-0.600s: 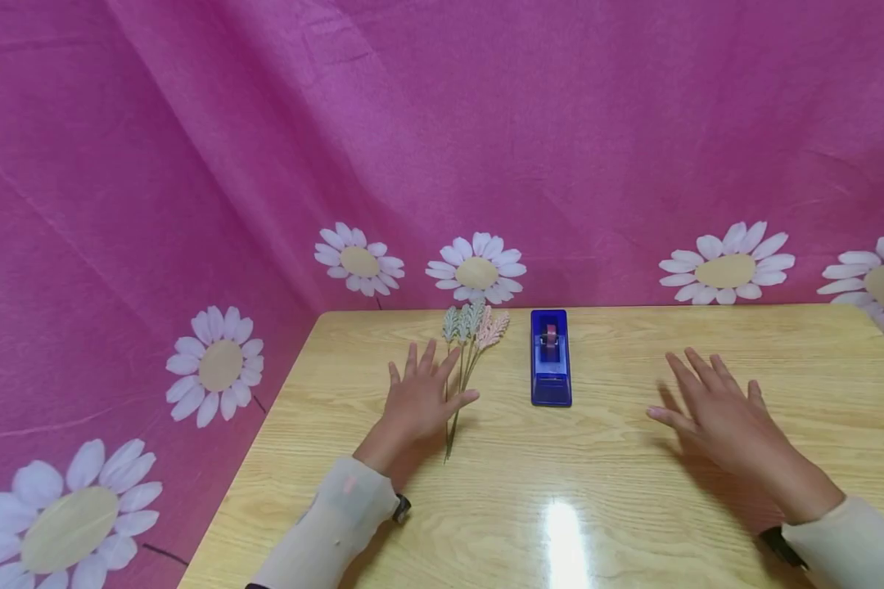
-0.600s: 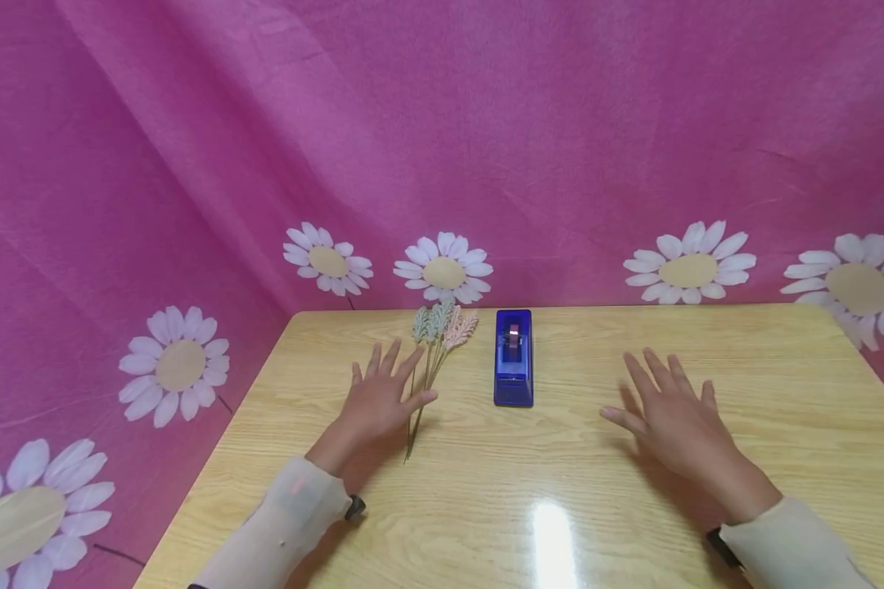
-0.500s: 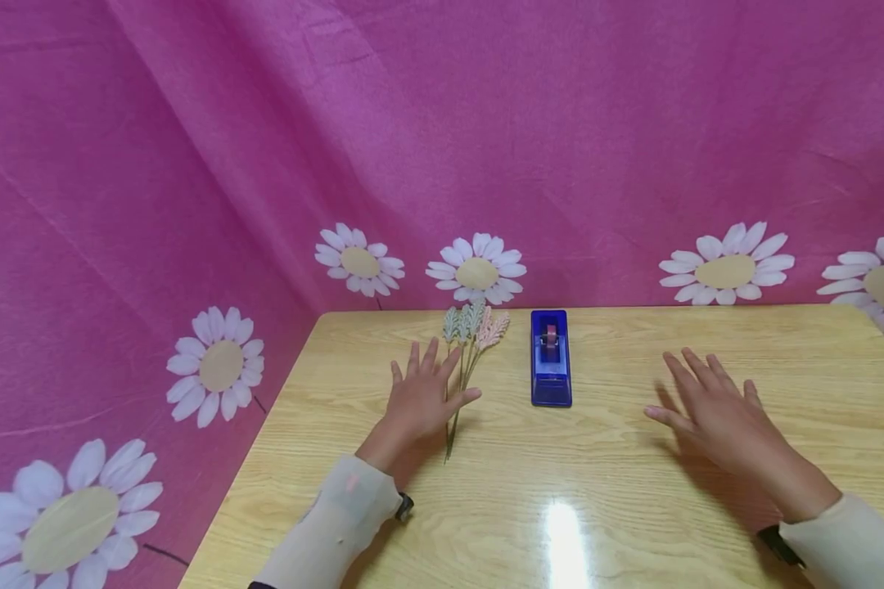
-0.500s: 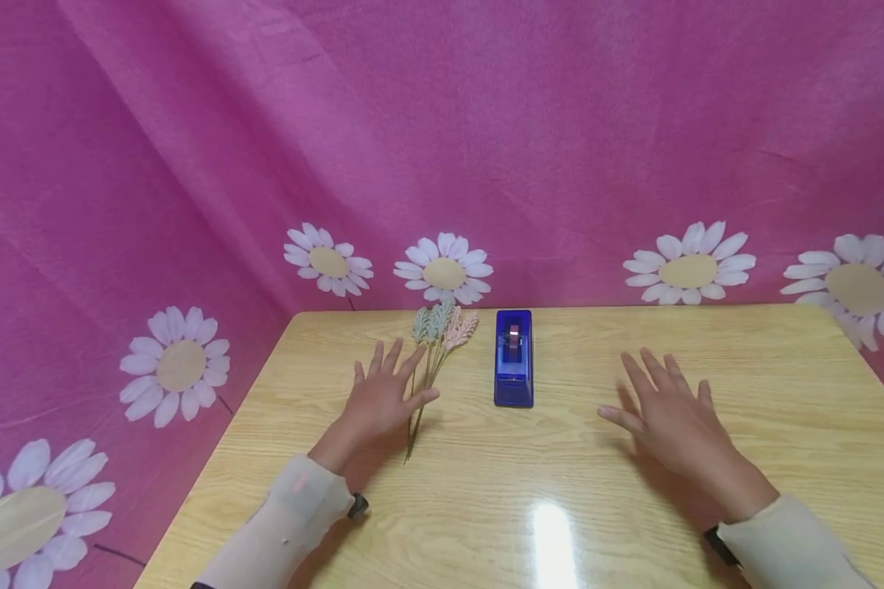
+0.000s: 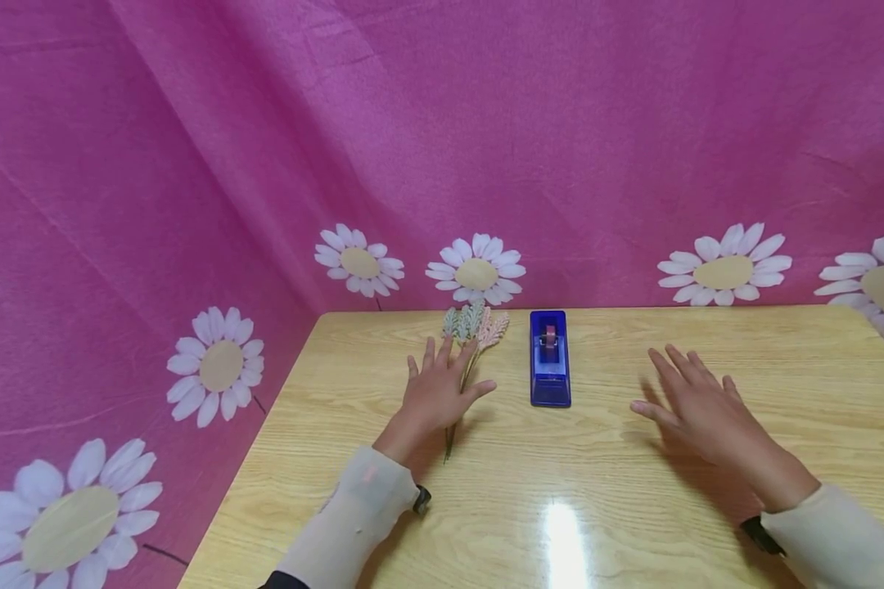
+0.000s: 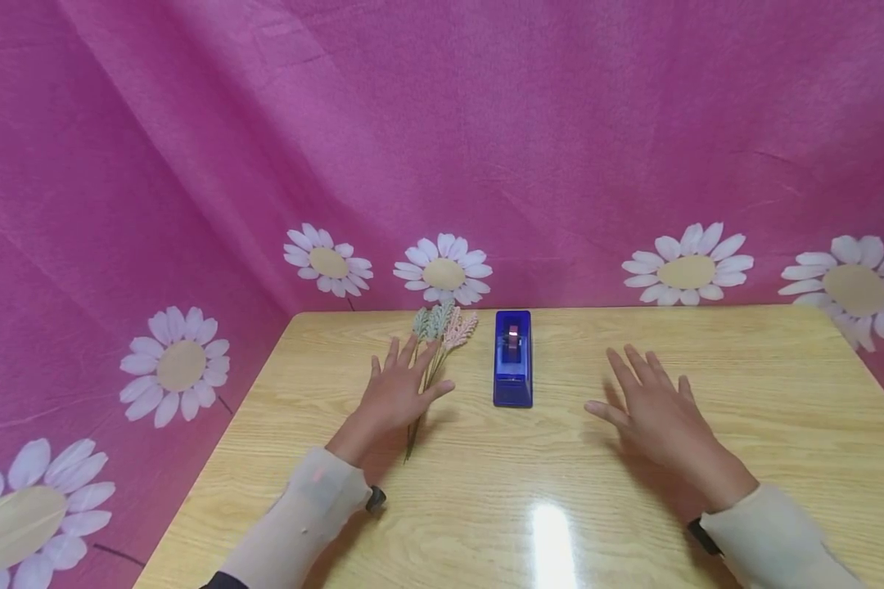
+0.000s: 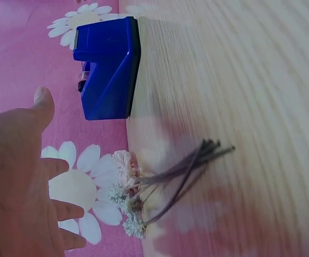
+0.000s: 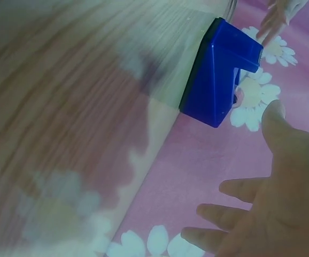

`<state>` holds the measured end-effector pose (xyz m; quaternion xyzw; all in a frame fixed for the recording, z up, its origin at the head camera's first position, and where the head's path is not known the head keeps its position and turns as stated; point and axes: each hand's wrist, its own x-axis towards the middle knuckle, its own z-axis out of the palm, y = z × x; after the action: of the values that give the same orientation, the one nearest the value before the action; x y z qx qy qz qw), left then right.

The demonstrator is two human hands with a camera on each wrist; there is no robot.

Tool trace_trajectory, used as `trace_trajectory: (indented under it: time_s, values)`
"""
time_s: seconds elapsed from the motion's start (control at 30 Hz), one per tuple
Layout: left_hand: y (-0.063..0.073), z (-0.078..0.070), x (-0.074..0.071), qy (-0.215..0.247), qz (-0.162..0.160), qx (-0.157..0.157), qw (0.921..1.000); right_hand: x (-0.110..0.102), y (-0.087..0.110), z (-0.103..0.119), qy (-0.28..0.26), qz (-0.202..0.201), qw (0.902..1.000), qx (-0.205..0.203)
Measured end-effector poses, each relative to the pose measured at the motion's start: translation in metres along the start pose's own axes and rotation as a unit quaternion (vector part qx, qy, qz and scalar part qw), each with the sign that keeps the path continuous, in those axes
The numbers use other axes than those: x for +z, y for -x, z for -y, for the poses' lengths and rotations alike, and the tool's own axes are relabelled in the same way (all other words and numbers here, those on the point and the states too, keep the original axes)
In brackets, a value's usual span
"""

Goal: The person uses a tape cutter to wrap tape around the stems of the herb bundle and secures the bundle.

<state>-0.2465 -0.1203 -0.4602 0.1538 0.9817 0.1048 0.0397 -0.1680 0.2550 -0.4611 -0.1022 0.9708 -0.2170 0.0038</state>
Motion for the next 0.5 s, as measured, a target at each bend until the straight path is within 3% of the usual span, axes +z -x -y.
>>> trace_trajectory:
  time_s: [0.5]
  values:
    - [-0.013, -0.014, 0.008, 0.022, 0.002, -0.013, 0.9997, 0.004, -0.011, 0.018, -0.002, -0.009, 0.9997, -0.023]
